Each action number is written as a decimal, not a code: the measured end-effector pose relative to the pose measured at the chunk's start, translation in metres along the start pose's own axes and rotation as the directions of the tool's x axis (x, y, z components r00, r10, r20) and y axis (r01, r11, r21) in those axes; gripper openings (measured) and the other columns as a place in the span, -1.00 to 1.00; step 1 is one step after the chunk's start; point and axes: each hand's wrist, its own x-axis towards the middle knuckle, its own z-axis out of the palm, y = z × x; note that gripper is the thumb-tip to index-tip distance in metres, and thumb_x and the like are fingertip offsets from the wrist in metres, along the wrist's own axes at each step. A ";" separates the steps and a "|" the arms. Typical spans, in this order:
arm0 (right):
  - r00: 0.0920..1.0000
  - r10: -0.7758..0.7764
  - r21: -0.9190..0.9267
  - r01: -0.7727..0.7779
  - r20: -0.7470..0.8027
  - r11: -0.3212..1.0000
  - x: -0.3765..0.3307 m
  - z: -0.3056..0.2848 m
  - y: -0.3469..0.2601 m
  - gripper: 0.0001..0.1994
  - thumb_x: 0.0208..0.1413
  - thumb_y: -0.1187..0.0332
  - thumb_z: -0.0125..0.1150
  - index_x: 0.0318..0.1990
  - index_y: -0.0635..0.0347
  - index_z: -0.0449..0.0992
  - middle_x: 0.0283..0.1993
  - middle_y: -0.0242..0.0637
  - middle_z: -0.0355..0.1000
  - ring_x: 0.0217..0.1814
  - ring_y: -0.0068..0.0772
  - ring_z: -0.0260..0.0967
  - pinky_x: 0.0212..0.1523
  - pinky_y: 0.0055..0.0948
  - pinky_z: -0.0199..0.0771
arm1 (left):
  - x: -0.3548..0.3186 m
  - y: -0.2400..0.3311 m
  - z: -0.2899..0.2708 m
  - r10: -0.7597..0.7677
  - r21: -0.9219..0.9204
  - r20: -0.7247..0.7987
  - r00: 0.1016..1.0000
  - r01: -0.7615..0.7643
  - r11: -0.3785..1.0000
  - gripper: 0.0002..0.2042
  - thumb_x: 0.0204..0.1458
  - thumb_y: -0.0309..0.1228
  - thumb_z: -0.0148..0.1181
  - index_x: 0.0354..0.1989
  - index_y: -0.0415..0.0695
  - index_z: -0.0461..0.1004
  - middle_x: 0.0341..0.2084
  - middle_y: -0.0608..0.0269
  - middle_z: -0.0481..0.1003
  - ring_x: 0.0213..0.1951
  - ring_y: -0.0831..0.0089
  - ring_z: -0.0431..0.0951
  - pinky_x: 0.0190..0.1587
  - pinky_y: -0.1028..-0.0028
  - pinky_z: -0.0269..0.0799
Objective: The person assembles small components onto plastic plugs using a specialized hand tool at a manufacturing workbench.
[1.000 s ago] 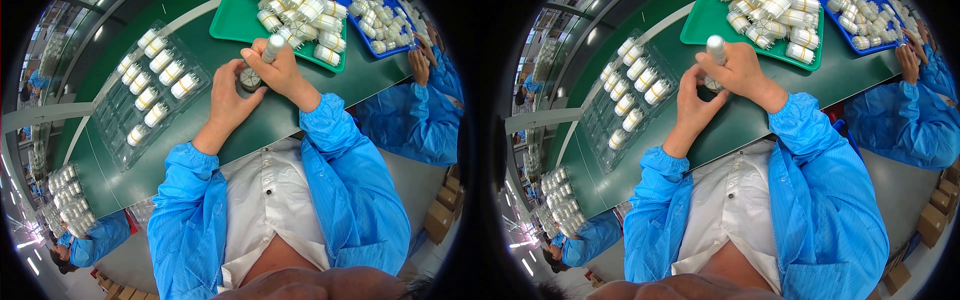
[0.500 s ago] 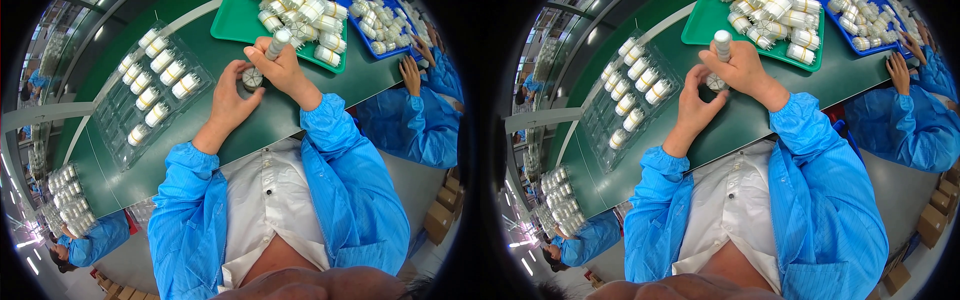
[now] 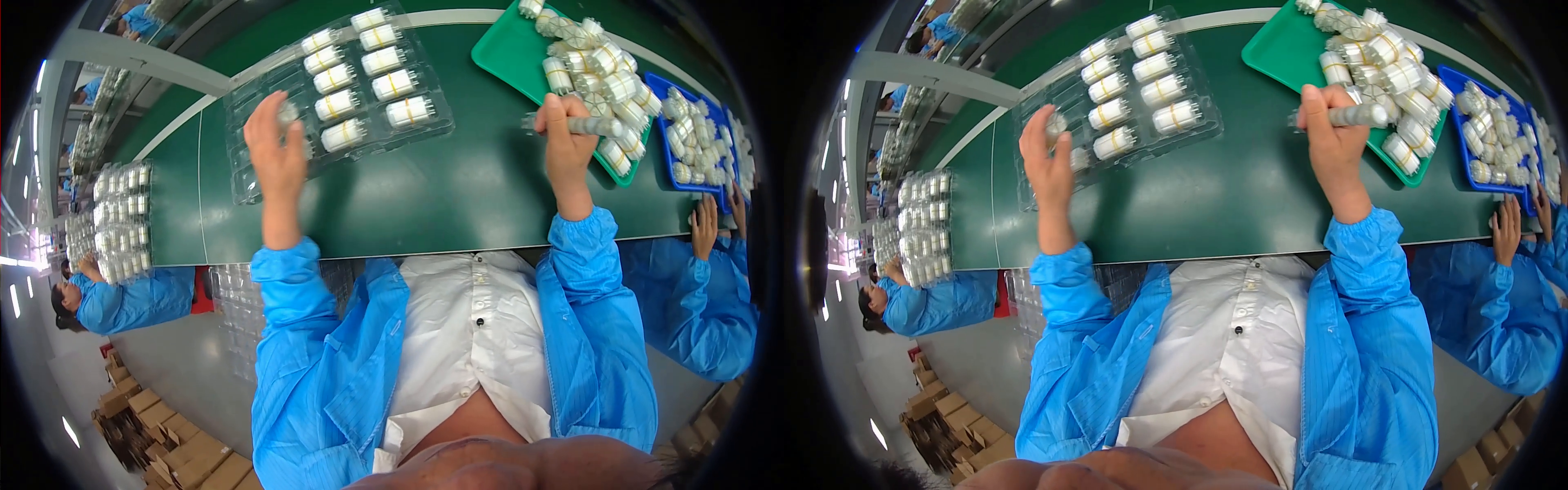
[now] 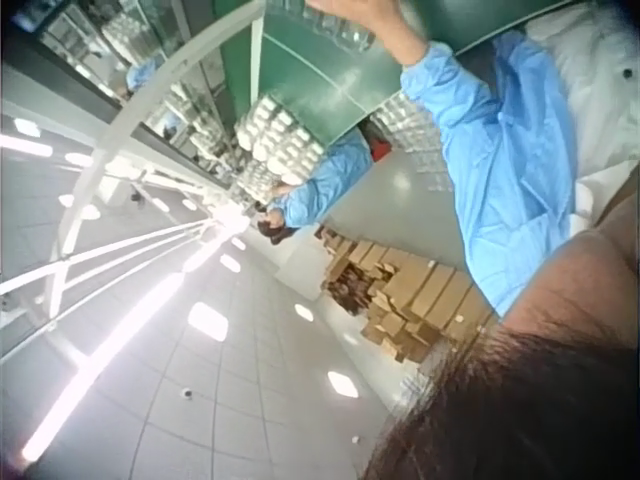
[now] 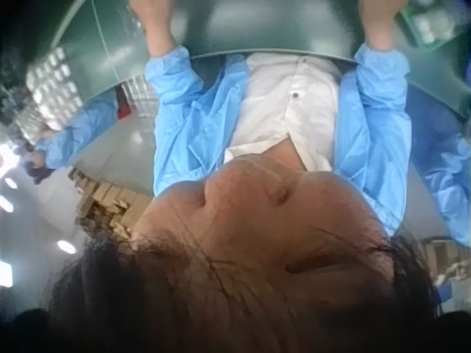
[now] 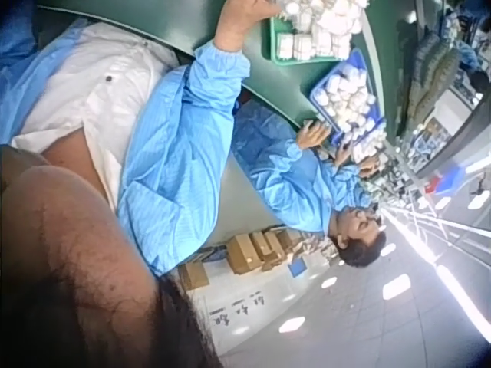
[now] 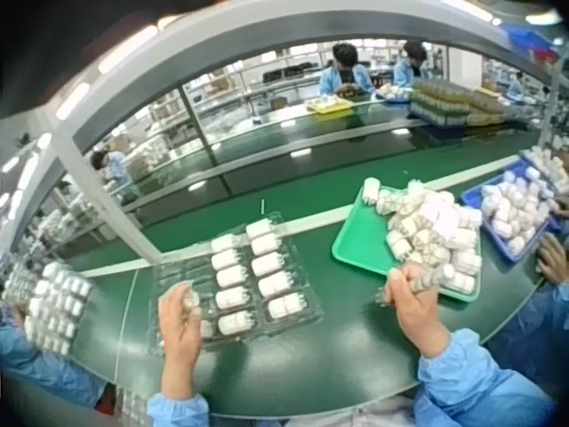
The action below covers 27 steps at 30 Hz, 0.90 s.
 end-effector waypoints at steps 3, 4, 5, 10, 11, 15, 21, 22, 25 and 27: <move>0.996 -0.071 -0.094 0.075 0.047 0.993 -0.004 0.013 0.006 -0.66 0.26 0.34 0.23 -0.58 0.14 0.37 -0.60 -0.49 0.32 -0.55 -0.66 0.19 -0.54 -0.50 0.16 | -0.016 -0.083 -0.011 0.021 0.145 0.361 0.932 -0.078 0.986 -0.65 0.19 -0.42 0.04 0.16 -0.05 0.46 0.14 0.15 0.46 0.29 0.15 0.32 0.34 0.12 0.13; 0.996 -0.078 -0.086 0.083 0.052 0.993 -0.006 0.011 0.011 -0.66 0.25 0.34 0.25 -0.58 0.15 0.37 -0.61 -0.47 0.30 -0.56 -0.66 0.18 -0.56 -0.48 0.14 | -0.016 -0.082 -0.007 -0.015 0.193 0.394 0.919 -0.067 0.979 -0.67 0.22 -0.39 0.01 0.15 -0.05 0.46 0.13 0.14 0.47 0.30 0.16 0.32 0.35 0.10 0.09; 0.995 -0.085 -0.069 0.089 0.057 0.994 -0.007 0.011 0.016 -0.66 0.23 0.34 0.27 -0.58 0.16 0.36 -0.62 -0.46 0.29 -0.57 -0.66 0.18 -0.58 -0.45 0.13 | -0.015 -0.076 -0.003 -0.052 0.251 0.425 0.904 -0.062 0.966 -0.68 0.26 -0.37 -0.03 0.15 -0.06 0.46 0.12 0.13 0.48 0.31 0.17 0.32 0.37 0.08 0.06; 0.965 -0.249 -0.238 0.262 0.084 0.935 -0.002 0.009 0.012 -0.70 0.12 0.37 0.33 -0.58 0.16 0.37 -0.63 -0.22 0.30 -0.66 -0.26 0.25 -0.62 -0.27 0.19 | 0.072 0.006 0.047 0.057 0.165 0.250 0.967 -0.100 0.981 -0.75 0.28 -0.37 -0.01 0.02 -0.12 0.54 -0.02 0.06 0.56 0.06 0.04 0.53 0.16 0.18 0.37; 0.966 -0.247 -0.247 0.257 0.071 0.934 -0.002 0.007 0.008 -0.70 0.12 0.37 0.33 -0.58 0.16 0.37 -0.63 -0.22 0.30 -0.66 -0.26 0.25 -0.62 -0.27 0.19 | 0.098 0.034 0.074 0.187 0.009 0.173 0.967 -0.192 0.981 -0.77 0.25 -0.41 0.03 -0.03 -0.15 0.56 -0.08 0.05 0.58 -0.03 0.04 0.56 0.03 0.24 0.46; 0.877 -0.457 -0.300 0.481 0.151 0.824 0.000 0.006 -0.002 -0.72 0.01 0.49 0.36 -0.62 0.16 0.35 -0.67 -0.23 0.27 -0.67 -0.17 0.25 -0.65 -0.27 0.19 | 0.191 0.118 0.208 0.355 -0.188 0.169 0.919 -0.323 0.927 -0.61 0.11 -0.35 0.15 0.14 -0.10 0.44 0.03 -0.02 0.50 0.08 0.01 0.50 0.11 0.16 0.44; 0.877 -0.406 -0.316 0.474 0.257 0.822 -0.004 0.007 0.002 -0.66 0.03 0.32 0.35 -0.62 0.08 0.27 -0.67 -0.26 0.24 -0.62 -0.15 0.32 -0.60 -0.18 0.26 | 0.230 0.146 0.339 0.433 -0.109 0.501 0.749 -0.441 0.891 -0.42 -0.03 -0.33 0.26 0.25 -0.04 0.32 0.16 -0.01 0.41 0.14 -0.08 0.44 0.16 0.11 0.43; 0.873 -0.414 -0.302 0.479 0.257 0.824 -0.004 0.007 0.001 -0.66 0.05 0.29 0.34 -0.61 0.07 0.28 -0.67 -0.28 0.23 -0.62 -0.17 0.32 -0.60 -0.18 0.26 | 0.229 0.145 0.343 0.473 -0.141 0.517 0.713 -0.475 0.869 -0.40 -0.07 -0.34 0.27 0.24 -0.03 0.33 0.17 -0.01 0.39 0.14 -0.06 0.44 0.17 0.12 0.43; 0.858 -0.413 -0.282 0.495 0.304 0.822 -0.008 0.009 -0.005 -0.68 0.05 0.30 0.34 -0.60 0.06 0.29 -0.67 -0.29 0.24 -0.62 -0.18 0.33 -0.60 -0.18 0.26 | 0.228 0.135 0.330 0.479 -0.165 0.550 0.684 -0.474 0.865 -0.35 -0.16 -0.37 0.30 0.23 0.00 0.36 0.19 -0.02 0.34 0.14 -0.04 0.44 0.19 0.16 0.43; 0.857 -0.420 -0.250 0.496 0.300 0.832 -0.008 0.006 -0.005 -0.68 0.03 0.31 0.35 -0.60 0.06 0.28 -0.67 -0.30 0.24 -0.62 -0.18 0.32 -0.61 -0.18 0.25 | 0.221 0.133 0.305 0.491 -0.209 0.449 0.746 -0.447 0.870 -0.38 -0.14 -0.36 0.28 0.23 0.00 0.39 0.17 -0.04 0.35 0.12 -0.03 0.45 0.18 0.19 0.43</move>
